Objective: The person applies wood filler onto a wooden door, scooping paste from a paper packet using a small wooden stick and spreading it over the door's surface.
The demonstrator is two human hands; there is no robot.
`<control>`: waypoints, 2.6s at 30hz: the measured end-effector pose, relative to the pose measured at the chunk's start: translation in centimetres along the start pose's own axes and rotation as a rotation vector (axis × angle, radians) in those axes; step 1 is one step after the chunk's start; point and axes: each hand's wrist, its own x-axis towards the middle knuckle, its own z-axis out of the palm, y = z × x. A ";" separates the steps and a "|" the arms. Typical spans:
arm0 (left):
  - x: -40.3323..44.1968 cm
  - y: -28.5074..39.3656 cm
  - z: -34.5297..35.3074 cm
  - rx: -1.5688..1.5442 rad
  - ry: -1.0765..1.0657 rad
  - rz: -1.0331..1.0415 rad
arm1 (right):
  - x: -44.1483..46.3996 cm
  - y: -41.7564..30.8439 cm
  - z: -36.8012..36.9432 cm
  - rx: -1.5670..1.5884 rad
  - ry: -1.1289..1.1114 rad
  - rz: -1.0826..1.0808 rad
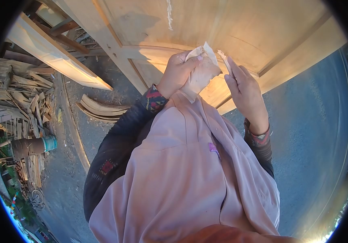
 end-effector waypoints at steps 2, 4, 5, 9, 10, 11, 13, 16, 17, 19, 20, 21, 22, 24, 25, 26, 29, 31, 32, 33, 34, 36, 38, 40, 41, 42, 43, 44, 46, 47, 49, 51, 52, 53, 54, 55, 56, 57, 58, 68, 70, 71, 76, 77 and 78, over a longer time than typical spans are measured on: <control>0.0 0.0 0.1 -0.011 -0.008 0.008 | 0.0 0.1 0.2 -0.098 -0.013 -0.018; 0.1 -0.3 0.2 -0.006 -0.009 0.016 | 0.2 0.2 0.0 -0.217 -0.052 -0.053; 0.2 -0.6 0.0 0.007 -0.005 0.022 | 0.4 0.1 0.0 -0.223 -0.076 -0.002; 0.3 -0.9 -0.2 0.084 -0.007 0.070 | 0.7 -0.2 0.3 -0.205 -0.016 0.030; 0.2 -0.8 -0.2 0.098 0.000 0.076 | 0.7 -0.2 0.7 -0.191 0.040 -0.002; 0.2 -0.6 -0.1 0.113 0.004 0.082 | 0.7 -0.3 0.8 -0.188 0.044 -0.002; 0.2 -0.6 0.0 0.142 0.002 0.091 | 0.5 -0.4 0.9 -0.185 0.056 0.005; 0.4 -0.8 -0.4 0.197 -0.002 0.103 | 0.6 -0.1 1.2 0.000 0.097 0.014; 0.4 -1.0 -0.5 0.221 0.000 0.105 | 0.6 -0.3 1.2 0.015 0.079 0.048; 0.6 -1.2 -0.8 0.270 0.006 0.122 | 0.7 -0.7 1.1 0.042 0.043 0.119; 0.6 -1.3 -0.8 0.297 0.009 0.138 | 0.7 -0.7 1.3 0.036 0.067 0.106; 0.6 -1.3 -0.9 0.322 0.013 0.154 | 0.7 -0.8 1.5 0.029 0.091 0.094; 0.7 -1.3 -0.9 0.353 0.010 0.152 | 0.7 -0.8 1.7 0.023 0.116 0.082; 0.7 -1.3 -1.0 0.415 0.000 0.147 | 0.6 -0.9 2.1 0.062 0.089 0.107; 0.7 -1.2 -1.0 0.446 0.005 0.176 | 0.6 -0.8 2.2 0.081 0.076 0.118; 0.6 -1.1 -0.9 0.477 0.011 0.206 | 0.6 -0.7 2.5 0.128 0.060 0.137; 0.3 0.7 -0.5 0.688 0.020 0.153 | 0.5 -0.1 3.7 0.333 0.009 0.226; 0.4 1.1 -0.4 0.871 0.041 0.166 | 0.9 0.2 4.4 0.560 -0.029 0.330; 0.6 0.8 -0.5 0.964 0.061 0.221 | 1.3 0.4 4.6 0.673 -0.060 0.392; 0.7 0.7 -0.5 1.057 0.083 0.278 | 1.6 0.8 4.7 0.786 -0.090 0.453; 0.8 0.7 -0.7 1.099 0.083 0.295 | 1.9 1.1 4.8 0.900 -0.120 0.513; 1.2 0.8 -1.1 1.181 0.082 0.335 | 2.0 1.8 5.3 1.036 -0.143 0.553; 1.3 1.5 -1.5 0.984 0.043 0.177 | 2.3 2.2 5.3 1.122 -0.162 0.574; 1.1 2.0 -2.1 0.852 0.027 0.084 | 2.4 2.3 5.1 1.160 -0.175 0.584; 1.2 2.0 -2.6 0.818 0.033 0.076 | 2.5 2.3 4.7 1.159 -0.166 0.578; 1.4 2.1 -3.1 0.784 0.039 0.074 | 2.6 2.3 4.2 1.156 -0.153 0.568; 1.6 1.7 -3.8 0.765 0.057 0.089 | 2.9 2.2 3.5 1.150 -0.138 0.550; 1.9 1.1 -4.8 0.745 0.075 0.113 | 3.1 2.1 2.8 1.146 -0.112 0.529; 3.2 1.5 -5.9 0.655 0.143 0.249 | 4.0 1.8 1.4 1.132 -0.054 0.466; 3.4 2.0 -6.2 0.580 0.192 0.349 | 4.8 1.6 0.4 1.110 0.003 0.420; 4.5 4.0 -7.5 0.464 0.271 0.469 | 5.9 1.3 -0.9 1.074 0.105 0.353; 5.6 6.3 -9.5 0.384 0.333 0.513 | 7.7 0.1 -2.8 1.022 0.190 0.278; 6.3 7.4 -10.5 0.360 0.347 0.590 | 8.6 -0.6 -3.5 1.009 0.235 0.254; 7.1 8.6 -11.1 0.335 0.359 0.665 | 9.5 -1.1 -3.8 0.996 0.280 0.232; 7.8 9.6 -11.3 0.432 0.408 0.813 | 10.3 -1.5 -3.9 0.966 0.328 0.210; 8.4 11.1 -11.1 0.528 0.458 0.961 | 11.2 -1.9 -4.0 0.984 0.353 0.185; 9.1 12.2 -11.1 0.624 0.508 1.110 | 12.2 -2.3 -4.2 1.002 0.378 0.158; 9.9 12.6 -11.7 0.745 0.523 1.153 | 13.1 -2.7 -4.4 1.020 0.404 0.130; 10.8 12.7 -12.5 0.866 0.538 1.195 | 14.1 -3.2 -4.6 0.988 0.441 0.097; 13.9 11.9 -15.2 1.044 0.598 1.256 | 21.2 -6.4 -7.6 0.650 0.728 -0.105; 14.1 11.8 -15.6 1.053 0.593 1.280 | 21.9 -6.4 -7.5 0.519 0.778 -0.120; 14.2 11.8 -15.7 1.058 0.591 1.290 | 22.2 -6.5 -7.4 0.434 0.804 -0.121; 14.5 11.8 -16.2 1.076 0.583 1.307 | 23.0 -6.7 -6.1 -0.167 1.004 -0.144; 14.6 11.8 -16.2 1.077 0.582 1.306 | 23.3 -6.2 -5.6 -0.253 1.047 -0.168; 14.6 11.7 -16.2 1.075 0.585 1.307 | 23.6 -5.8 -5.3 -0.339 1.090 -0.192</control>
